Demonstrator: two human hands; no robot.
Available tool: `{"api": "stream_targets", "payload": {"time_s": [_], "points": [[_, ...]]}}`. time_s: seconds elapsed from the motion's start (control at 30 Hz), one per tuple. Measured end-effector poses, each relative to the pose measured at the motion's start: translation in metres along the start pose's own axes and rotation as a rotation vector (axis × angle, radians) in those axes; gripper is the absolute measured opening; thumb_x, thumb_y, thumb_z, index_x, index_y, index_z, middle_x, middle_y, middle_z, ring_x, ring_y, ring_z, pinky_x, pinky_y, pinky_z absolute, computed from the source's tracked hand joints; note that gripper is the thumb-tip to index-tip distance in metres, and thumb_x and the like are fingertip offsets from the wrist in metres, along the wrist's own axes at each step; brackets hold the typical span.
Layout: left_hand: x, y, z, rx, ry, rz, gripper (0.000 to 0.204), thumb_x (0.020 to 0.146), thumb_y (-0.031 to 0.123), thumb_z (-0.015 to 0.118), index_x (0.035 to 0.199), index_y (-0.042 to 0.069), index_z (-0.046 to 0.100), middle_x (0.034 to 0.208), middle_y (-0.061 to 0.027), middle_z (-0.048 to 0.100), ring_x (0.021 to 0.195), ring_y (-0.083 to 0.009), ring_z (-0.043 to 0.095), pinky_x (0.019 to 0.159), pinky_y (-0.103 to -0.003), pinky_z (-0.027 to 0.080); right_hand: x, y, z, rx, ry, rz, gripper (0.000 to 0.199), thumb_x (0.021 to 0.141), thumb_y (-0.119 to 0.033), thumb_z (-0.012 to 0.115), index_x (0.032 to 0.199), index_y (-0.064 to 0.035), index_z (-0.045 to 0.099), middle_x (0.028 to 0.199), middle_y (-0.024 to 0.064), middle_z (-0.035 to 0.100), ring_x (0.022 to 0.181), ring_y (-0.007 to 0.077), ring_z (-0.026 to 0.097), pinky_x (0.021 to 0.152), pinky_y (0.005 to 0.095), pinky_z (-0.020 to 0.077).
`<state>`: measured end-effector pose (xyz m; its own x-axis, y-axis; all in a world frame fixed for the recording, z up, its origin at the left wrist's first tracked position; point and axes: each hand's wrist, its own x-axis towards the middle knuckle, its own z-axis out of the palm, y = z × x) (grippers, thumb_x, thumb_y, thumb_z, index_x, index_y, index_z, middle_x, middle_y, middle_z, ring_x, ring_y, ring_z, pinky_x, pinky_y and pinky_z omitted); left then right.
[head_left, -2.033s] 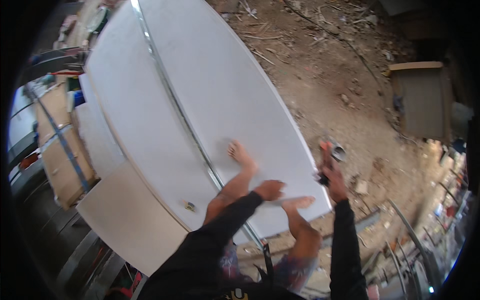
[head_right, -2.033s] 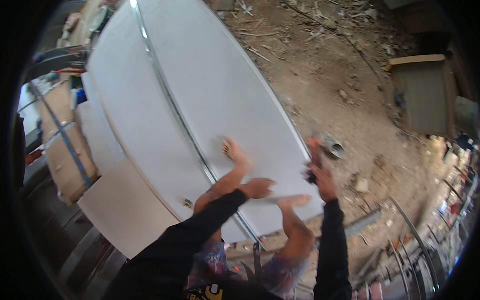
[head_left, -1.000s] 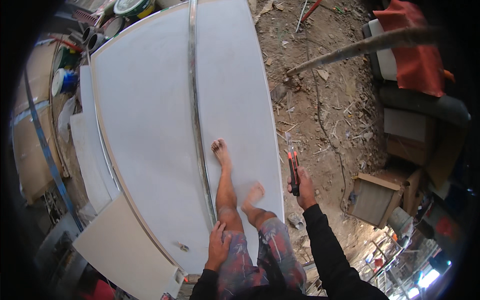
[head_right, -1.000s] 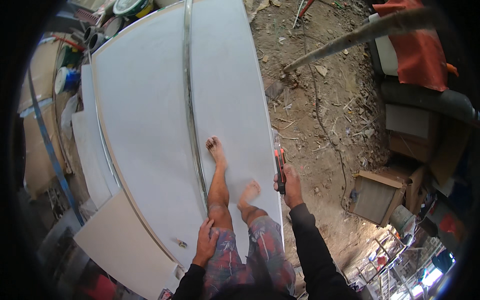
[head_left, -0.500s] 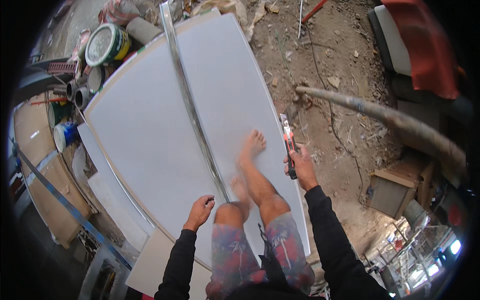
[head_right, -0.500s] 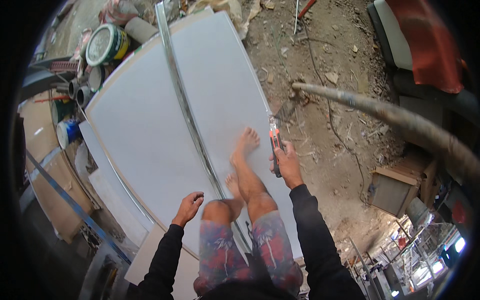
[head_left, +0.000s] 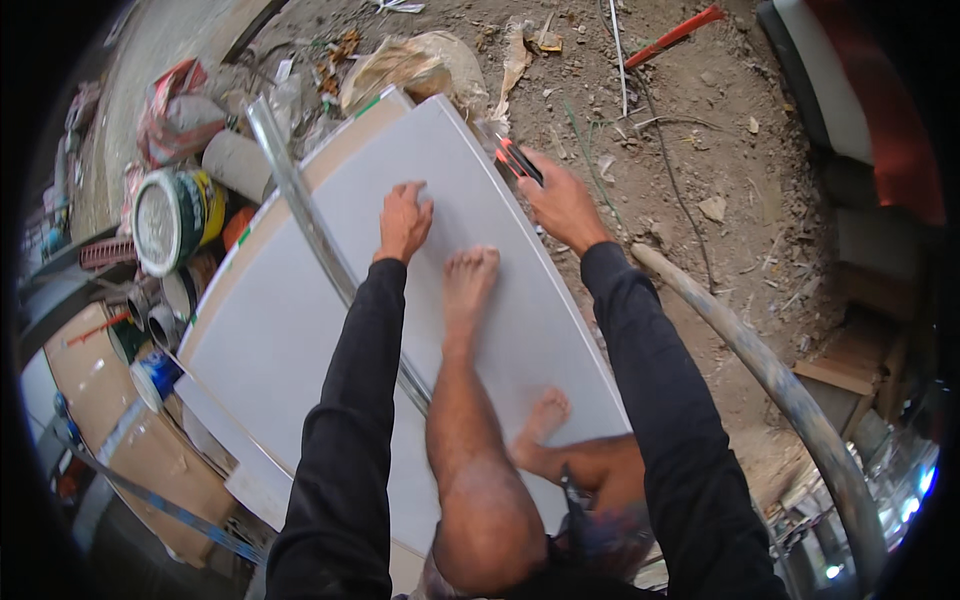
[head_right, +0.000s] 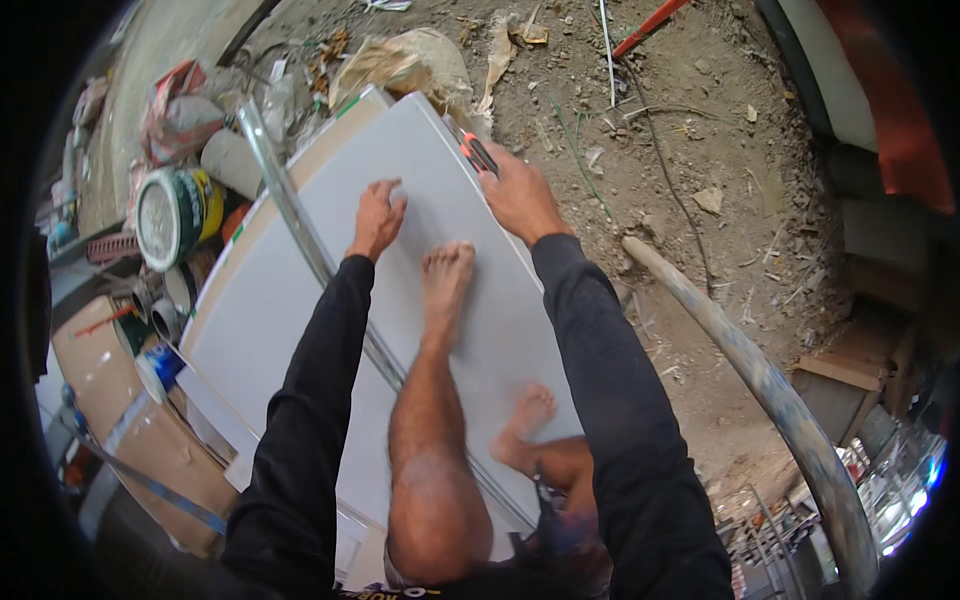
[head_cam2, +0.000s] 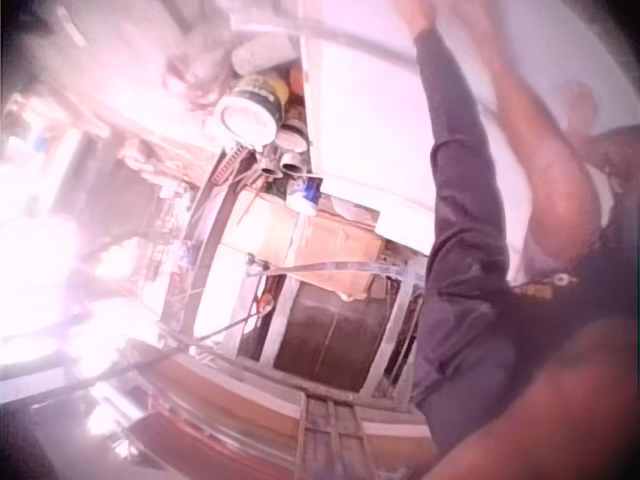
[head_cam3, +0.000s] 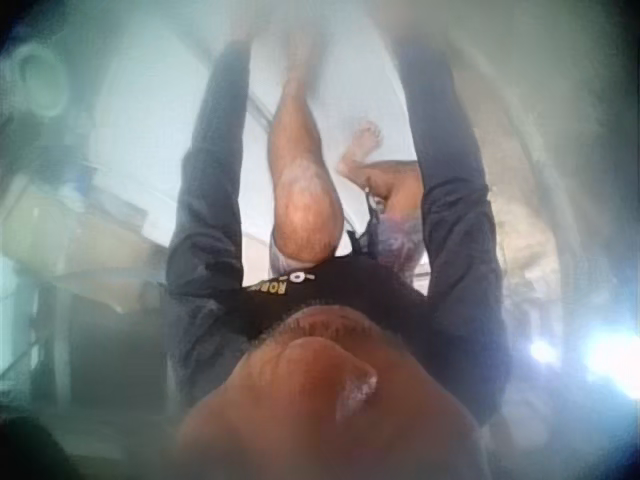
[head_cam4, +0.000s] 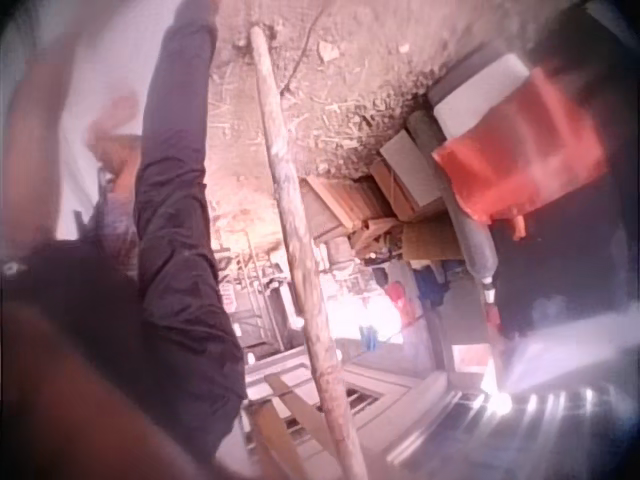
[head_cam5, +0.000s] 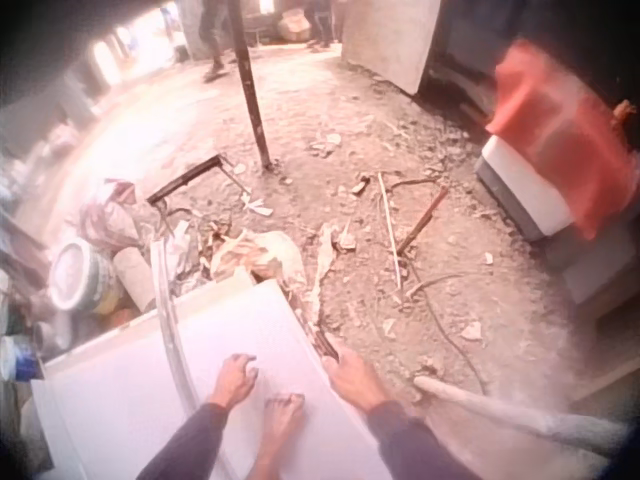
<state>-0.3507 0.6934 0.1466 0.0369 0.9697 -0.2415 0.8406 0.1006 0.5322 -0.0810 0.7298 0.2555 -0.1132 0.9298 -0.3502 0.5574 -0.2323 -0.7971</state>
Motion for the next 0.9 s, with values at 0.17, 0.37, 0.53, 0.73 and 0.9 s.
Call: {"api": "stream_targets", "payload": {"time_s": [0.17, 0.37, 0.53, 0.73, 0.9], "points": [[0.138, -0.019, 0.027, 0.102, 0.445, 0.105, 0.032, 0.093, 0.031, 0.06, 0.119, 0.013, 0.066, 0.13, -0.0123, 0.056, 0.121, -0.0349, 0.05, 0.104, -0.048, 0.036, 0.101, 0.021, 0.049, -0.086, 0.086, -0.15, 0.045, 0.089, -0.016, 0.061, 0.132, -0.0071, 0.057, 0.096, 0.0281, 0.067, 0.092, 0.0463, 0.064, 0.083, 0.0519, 0.0507], [0.163, -0.015, 0.049, 0.119, 0.497, 0.062, 0.025, 0.093, 0.034, 0.062, 0.11, 0.018, 0.07, 0.128, -0.0033, 0.057, 0.124, -0.0261, 0.047, 0.107, -0.047, 0.03, 0.129, 0.023, 0.07, -0.084, -0.014, -0.124, 0.045, 0.09, -0.011, 0.061, 0.134, -0.0055, 0.056, 0.107, 0.0257, 0.067, 0.096, 0.0419, 0.065, 0.084, 0.0461, 0.0532], [0.164, -0.014, 0.043, 0.177, 0.401, -0.018, 0.031, 0.096, 0.035, 0.056, 0.113, 0.012, 0.067, 0.132, -0.0033, 0.053, 0.13, -0.028, 0.04, 0.109, -0.047, 0.025, 0.14, 0.022, 0.071, -0.183, -0.043, -0.181, 0.044, 0.089, -0.009, 0.061, 0.133, -0.0067, 0.057, 0.095, 0.022, 0.068, 0.086, 0.0395, 0.066, 0.077, 0.0481, 0.0535], [0.165, -0.016, 0.04, 0.143, 0.381, -0.041, 0.029, 0.095, 0.035, 0.058, 0.111, 0.014, 0.068, 0.127, -0.0043, 0.054, 0.126, -0.0277, 0.042, 0.108, -0.047, 0.025, 0.15, 0.015, 0.059, -0.332, -0.102, -0.224, 0.04, 0.09, -0.009, 0.058, 0.129, -0.0061, 0.059, 0.09, 0.0189, 0.068, 0.082, 0.0362, 0.067, 0.073, 0.0473, 0.0544], [0.165, -0.015, 0.041, 0.133, 0.385, -0.027, 0.026, 0.094, 0.034, 0.06, 0.11, 0.015, 0.068, 0.123, -0.0043, 0.055, 0.124, -0.028, 0.042, 0.107, -0.047, 0.027, 0.15, 0.007, 0.059, -0.411, -0.105, -0.225, 0.041, 0.089, -0.009, 0.057, 0.13, -0.0048, 0.058, 0.087, 0.0182, 0.067, 0.079, 0.0353, 0.068, 0.07, 0.047, 0.055]]}}
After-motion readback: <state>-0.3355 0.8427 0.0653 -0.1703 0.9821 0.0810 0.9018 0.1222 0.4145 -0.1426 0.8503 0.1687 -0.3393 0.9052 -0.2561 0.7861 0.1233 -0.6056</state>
